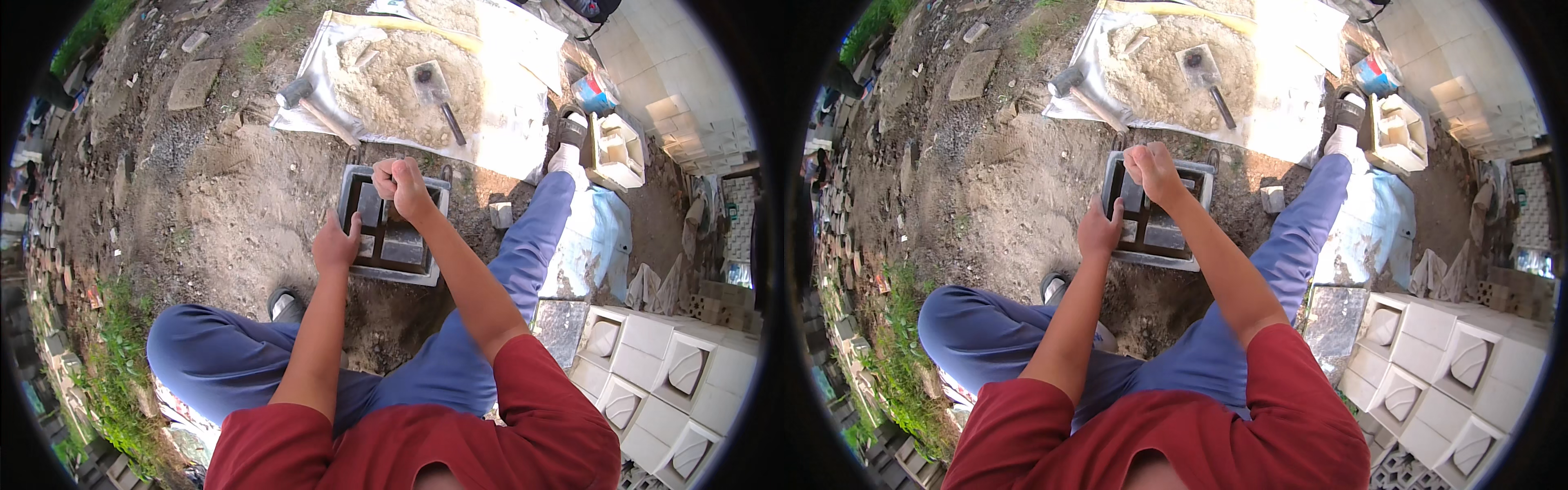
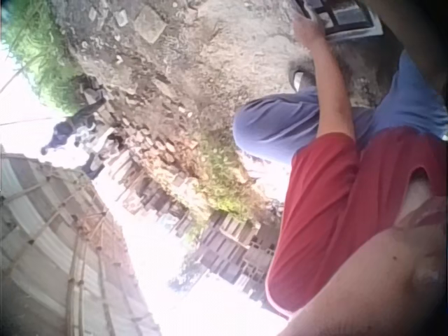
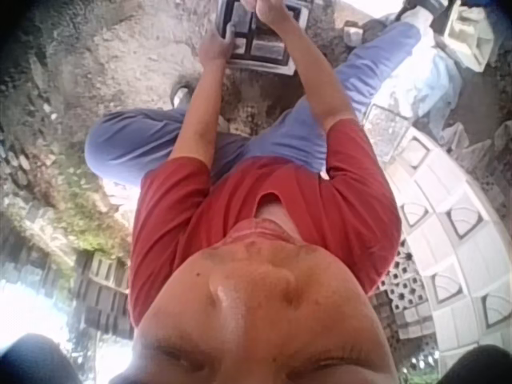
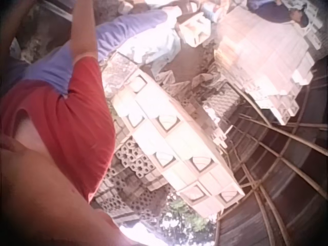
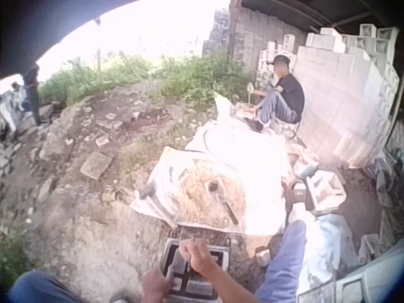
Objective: The person cleans the interior grooves of a square construction mold and fills it with pieces of material.
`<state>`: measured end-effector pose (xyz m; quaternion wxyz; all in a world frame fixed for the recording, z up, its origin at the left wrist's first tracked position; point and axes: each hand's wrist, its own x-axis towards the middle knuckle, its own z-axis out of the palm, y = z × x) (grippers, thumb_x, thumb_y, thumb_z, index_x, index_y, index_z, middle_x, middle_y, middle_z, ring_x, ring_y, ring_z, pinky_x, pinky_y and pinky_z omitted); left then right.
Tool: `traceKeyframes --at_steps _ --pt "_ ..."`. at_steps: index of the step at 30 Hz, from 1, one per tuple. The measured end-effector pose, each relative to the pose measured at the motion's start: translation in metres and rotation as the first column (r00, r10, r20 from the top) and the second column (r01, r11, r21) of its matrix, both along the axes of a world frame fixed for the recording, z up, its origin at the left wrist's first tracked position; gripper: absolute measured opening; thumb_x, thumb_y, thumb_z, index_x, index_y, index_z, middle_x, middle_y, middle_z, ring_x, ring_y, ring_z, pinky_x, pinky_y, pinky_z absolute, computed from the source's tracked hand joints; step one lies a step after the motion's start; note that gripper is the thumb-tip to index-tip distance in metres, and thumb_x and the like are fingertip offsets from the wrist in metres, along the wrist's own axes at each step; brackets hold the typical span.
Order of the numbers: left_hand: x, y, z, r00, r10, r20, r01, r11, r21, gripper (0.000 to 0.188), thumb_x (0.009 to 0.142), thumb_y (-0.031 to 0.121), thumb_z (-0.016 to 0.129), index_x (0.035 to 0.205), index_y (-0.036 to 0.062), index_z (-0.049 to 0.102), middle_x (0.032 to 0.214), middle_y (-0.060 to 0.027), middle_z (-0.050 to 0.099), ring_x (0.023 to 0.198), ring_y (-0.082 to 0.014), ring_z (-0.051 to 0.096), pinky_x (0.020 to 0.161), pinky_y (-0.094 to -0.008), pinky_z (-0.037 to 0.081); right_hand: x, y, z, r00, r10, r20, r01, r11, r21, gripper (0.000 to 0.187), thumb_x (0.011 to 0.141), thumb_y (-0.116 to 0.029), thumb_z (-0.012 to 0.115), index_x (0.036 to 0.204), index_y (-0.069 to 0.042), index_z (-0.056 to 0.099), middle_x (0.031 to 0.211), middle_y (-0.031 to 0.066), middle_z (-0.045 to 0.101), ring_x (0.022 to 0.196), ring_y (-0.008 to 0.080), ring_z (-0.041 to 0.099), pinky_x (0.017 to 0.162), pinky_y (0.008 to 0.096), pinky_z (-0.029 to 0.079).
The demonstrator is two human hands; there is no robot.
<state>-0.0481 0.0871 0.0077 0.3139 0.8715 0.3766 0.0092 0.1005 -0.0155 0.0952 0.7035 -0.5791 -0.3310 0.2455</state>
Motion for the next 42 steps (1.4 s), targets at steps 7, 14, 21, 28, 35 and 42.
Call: traceKeyframes --at_steps 7,14,21,28,35,42 --pt "-0.007 0.005 -0.006 0.999 -0.001 -0.033 0.002 0.999 0.038 0.056 0.095 0.058 0.054 0.113 0.0044 0.058 0.091 -0.0293 0.069 0.088 -0.0483 0.067 0.077 -0.0574 0.052 -0.005 0.003 0.029 0.999 0.008 -0.031 -0.007 1.000 0.028 0.077 0.096 -0.077 0.037 0.057 -0.012 0.025 0.053 -0.0045 0.024 0.046 0.0080 0.023 0.045 0.0282 0.016" --pt "-0.003 -0.002 -0.003 1.000 -0.019 -0.012 0.020 0.996 0.084 0.056 0.096 0.059 0.053 0.106 0.0041 0.055 0.085 -0.0273 0.070 0.082 -0.0473 0.068 0.071 -0.0567 0.053 0.000 -0.002 0.012 0.999 -0.048 0.009 0.047 0.999 0.017 0.076 0.098 -0.075 0.035 0.058 -0.011 0.025 0.053 -0.0049 0.025 0.047 0.0080 0.023 0.046 0.0279 0.016" --pt "0.004 -0.006 -0.003 1.000 -0.022 -0.017 0.023 0.998 0.062 0.056 0.094 0.058 0.056 0.105 0.0038 0.054 0.085 -0.0272 0.070 0.083 -0.0478 0.068 0.073 -0.0566 0.053 -0.010 -0.001 -0.002 0.987 -0.109 0.116 0.106 0.994 0.035 0.076 0.097 -0.076 0.038 0.058 -0.011 0.025 0.055 -0.0043 0.025 0.049 0.0086 0.023 0.047 0.0287 0.016" --pt "-0.002 0.001 0.001 0.999 -0.021 -0.036 0.022 0.999 0.037 0.066 0.088 0.066 0.061 0.106 0.0039 0.053 0.089 -0.0270 0.070 0.086 -0.0475 0.068 0.074 -0.0554 0.053 -0.017 -0.004 0.005 0.993 -0.118 0.003 0.117 0.988 0.099 0.073 0.098 -0.071 0.042 0.057 -0.011 0.029 0.054 -0.0046 0.028 0.050 0.0077 0.026 0.047 0.0281 0.019" --pt "-0.007 0.003 0.006 0.999 -0.013 -0.052 0.015 0.999 0.050 0.066 0.087 0.068 0.061 0.106 0.0049 0.054 0.089 -0.0266 0.071 0.087 -0.0471 0.068 0.076 -0.0549 0.053 -0.026 -0.004 0.026 0.993 -0.098 -0.061 0.104 0.989 0.104 0.079 0.094 -0.079 0.039 0.058 -0.011 0.027 0.055 -0.0041 0.026 0.049 0.0090 0.025 0.048 0.0287 0.017" --pt "-0.004 0.002 0.003 1.000 -0.005 -0.019 0.005 0.999 0.033 0.067 0.087 0.068 0.060 0.109 0.0059 0.055 0.089 -0.0260 0.071 0.086 -0.0470 0.069 0.075 -0.0551 0.053 -0.042 -0.003 0.024 0.993 -0.114 -0.011 0.114 0.993 0.026 0.082 0.088 -0.086 0.040 0.059 -0.010 0.027 0.056 -0.0044 0.026 0.050 0.0087 0.024 0.048 0.0291 0.018"
